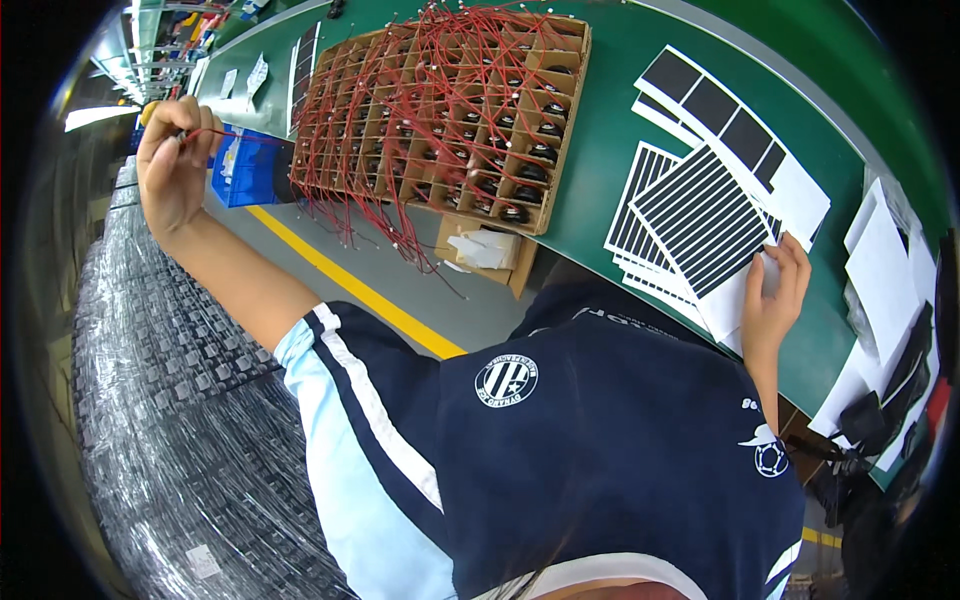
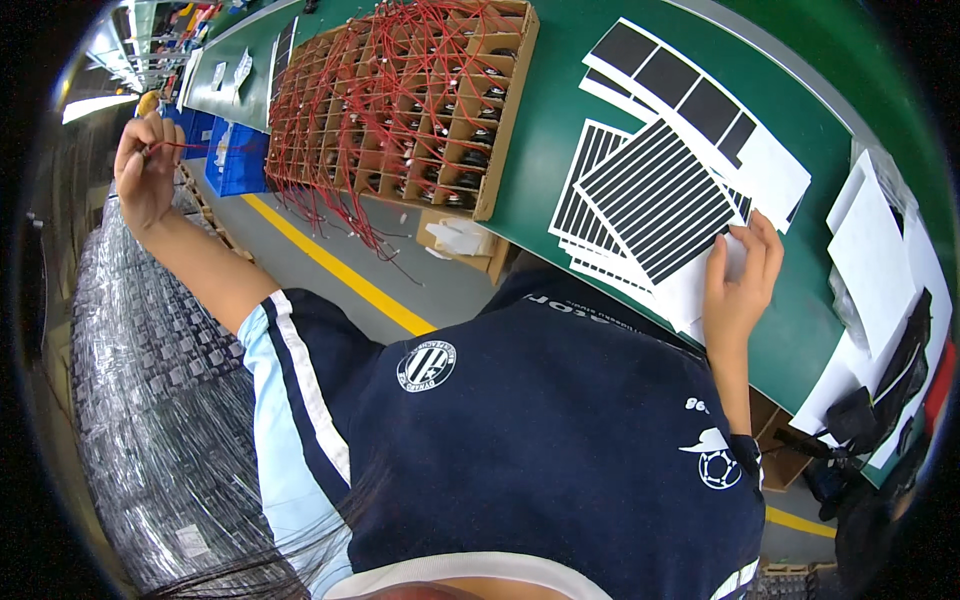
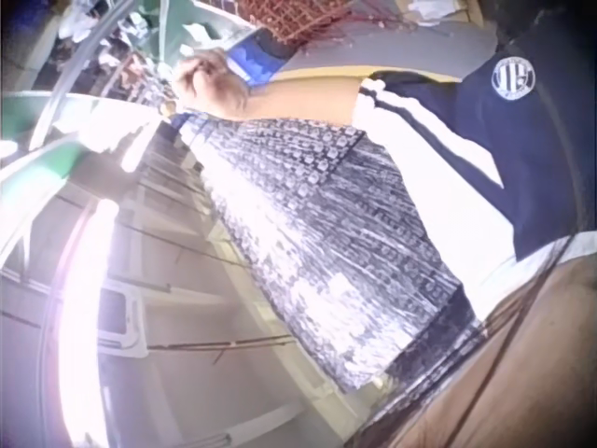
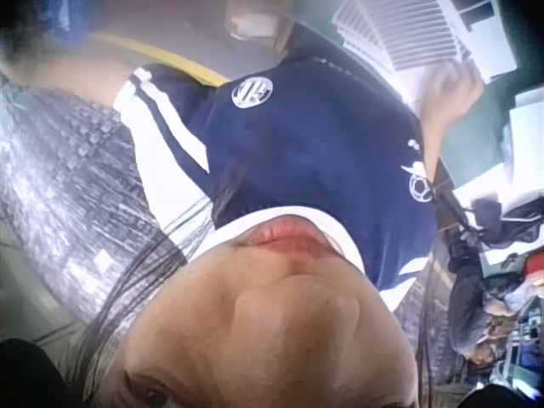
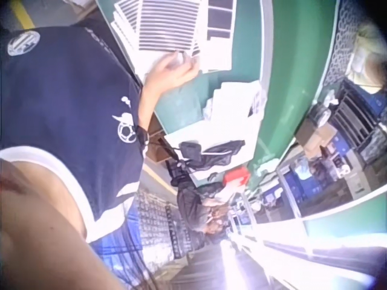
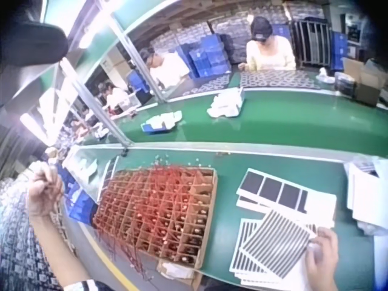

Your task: Assembling small circular electronic components by attaching adhesive stickers and red wires at an assembly line station.

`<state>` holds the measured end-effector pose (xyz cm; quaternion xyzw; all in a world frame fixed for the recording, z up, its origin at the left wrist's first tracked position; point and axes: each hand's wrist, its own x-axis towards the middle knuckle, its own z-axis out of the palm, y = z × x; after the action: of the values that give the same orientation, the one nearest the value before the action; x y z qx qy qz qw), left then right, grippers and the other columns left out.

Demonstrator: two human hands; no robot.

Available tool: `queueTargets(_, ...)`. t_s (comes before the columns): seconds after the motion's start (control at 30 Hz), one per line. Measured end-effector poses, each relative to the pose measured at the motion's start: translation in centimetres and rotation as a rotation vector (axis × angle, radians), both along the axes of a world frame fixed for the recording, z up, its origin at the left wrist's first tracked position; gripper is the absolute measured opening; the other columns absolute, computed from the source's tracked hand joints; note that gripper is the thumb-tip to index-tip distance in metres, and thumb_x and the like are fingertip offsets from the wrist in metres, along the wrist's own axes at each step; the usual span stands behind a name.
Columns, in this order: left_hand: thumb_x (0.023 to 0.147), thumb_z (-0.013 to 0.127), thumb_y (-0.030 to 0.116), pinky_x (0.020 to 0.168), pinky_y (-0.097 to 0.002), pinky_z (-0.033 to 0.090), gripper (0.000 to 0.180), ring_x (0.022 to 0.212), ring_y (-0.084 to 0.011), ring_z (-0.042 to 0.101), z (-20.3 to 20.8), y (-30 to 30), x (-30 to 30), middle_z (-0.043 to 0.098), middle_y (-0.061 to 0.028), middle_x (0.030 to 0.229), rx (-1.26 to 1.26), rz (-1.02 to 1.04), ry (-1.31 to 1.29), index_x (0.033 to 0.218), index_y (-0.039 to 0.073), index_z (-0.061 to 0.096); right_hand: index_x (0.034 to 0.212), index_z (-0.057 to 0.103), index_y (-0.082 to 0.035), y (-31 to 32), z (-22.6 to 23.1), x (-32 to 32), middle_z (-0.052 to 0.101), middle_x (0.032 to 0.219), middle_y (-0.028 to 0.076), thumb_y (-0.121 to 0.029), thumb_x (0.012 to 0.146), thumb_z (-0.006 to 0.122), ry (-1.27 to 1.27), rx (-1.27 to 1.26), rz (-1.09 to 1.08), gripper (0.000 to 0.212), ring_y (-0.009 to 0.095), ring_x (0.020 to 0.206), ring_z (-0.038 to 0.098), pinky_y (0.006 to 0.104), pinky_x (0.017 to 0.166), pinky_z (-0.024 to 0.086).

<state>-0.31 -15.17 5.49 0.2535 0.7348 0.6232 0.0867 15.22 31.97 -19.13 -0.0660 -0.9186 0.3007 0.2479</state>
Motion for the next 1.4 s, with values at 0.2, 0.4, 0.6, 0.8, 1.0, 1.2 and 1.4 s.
queueTargets(0.2, 0.072, 0.055, 0.028, 0.061, -0.0259, 0.026, 0.034, 0.065, -0.0118, 0.033, -0.7, 1.3, -1.6, 0.036, -0.0009, 0.069, 0.372, -0.116, 0.076, 0.096, 0.003, 0.056, 0.082, 0.049, -0.002, 0.2, 0.3, -0.5, 0.046, 0.105, 0.013, -0.002, 0.071, 0.061, -0.035, -0.068, -0.022, 0.016, 0.026, 0.096, 0.047, 0.0323, 0.081, 0.039)
queueTargets(0.4, 0.070, 0.051, 0.029, 0.051, -0.0281, 0.028, 0.027, 0.054, -0.0136, 0.035, -3.4, 14.1, -5.0, 0.036, -0.0024, 0.062, 0.686, -0.500, -0.139, 0.082, 0.006, 0.052, 0.080, 0.044, 0.002, 1.3, -0.3, -0.9, 0.040, 0.091, 0.017, 0.004, 0.060, 0.060, -0.066, -0.035, 0.042, 0.026, 0.032, 0.087, 0.041, 0.0378, 0.080, 0.034)
queueTargets(0.6, 0.074, 0.045, 0.018, 0.049, -0.0391, 0.048, 0.020, 0.049, -0.0212, 0.048, -9.2, 34.9, -1.6, 0.045, -0.0106, 0.061, 0.408, -0.801, -0.898, 0.085, 0.001, 0.048, 0.077, 0.040, 0.000, 0.9, -0.3, 0.5, 0.040, 0.093, 0.018, 0.004, 0.060, 0.060, 0.013, -0.058, 0.127, 0.027, 0.035, 0.089, 0.044, 0.0401, 0.078, 0.037)
queueTargets(0.8, 0.071, 0.038, 0.009, 0.069, -0.0464, 0.049, 0.008, 0.045, -0.0120, 0.039, -25.0, 38.0, -0.7, 0.038, -0.0023, 0.056, -0.203, -1.263, -1.334, 0.076, 0.005, 0.043, 0.070, 0.042, -0.003, 1.7, 0.0, 1.5, 0.046, 0.092, 0.015, -0.003, 0.061, 0.066, 0.139, -0.309, 0.151, 0.026, 0.028, 0.087, 0.049, 0.0337, 0.073, 0.041)
queueTargets(1.0, 0.070, 0.045, 0.007, 0.068, -0.0480, 0.049, 0.009, 0.043, -0.0131, 0.038, -23.1, 37.1, -0.6, 0.036, -0.0047, 0.054, -0.211, -1.077, -1.168, 0.078, 0.002, 0.043, 0.071, 0.040, -0.006, 6.6, 5.5, 2.4, 0.047, 0.100, 0.012, -0.009, 0.072, 0.060, 0.212, -0.716, 0.225, 0.021, 0.025, 0.104, 0.045, 0.0359, 0.089, 0.033)
queueTargets(1.2, 0.069, 0.052, 0.005, 0.052, -0.0427, 0.054, 0.031, 0.047, -0.0153, 0.048, -17.6, 40.7, -1.8, 0.045, -0.0096, 0.062, -0.281, -1.168, -0.849, 0.095, 0.000, 0.035, 0.091, 0.033, -0.004, 10.0, 13.4, -1.7, 0.055, 0.077, 0.014, 0.007, 0.074, 0.048, 0.203, -0.787, 0.326, 0.025, 0.018, 0.072, 0.055, 0.0274, 0.070, 0.043)
queueTargets(1.4, 0.074, 0.059, 0.009, 0.038, -0.0190, 0.031, 0.031, 0.051, -0.0054, 0.042, -7.0, 45.5, -6.7, 0.046, 0.0002, 0.066, -0.109, -0.870, -0.194, 0.104, 0.004, 0.050, 0.100, 0.039, -0.001, 8.9, 18.9, -7.4, 0.048, 0.072, 0.008, 0.007, 0.077, 0.049, 0.459, -0.686, 0.401, 0.025, 0.013, 0.064, 0.050, 0.0220, 0.061, 0.041)
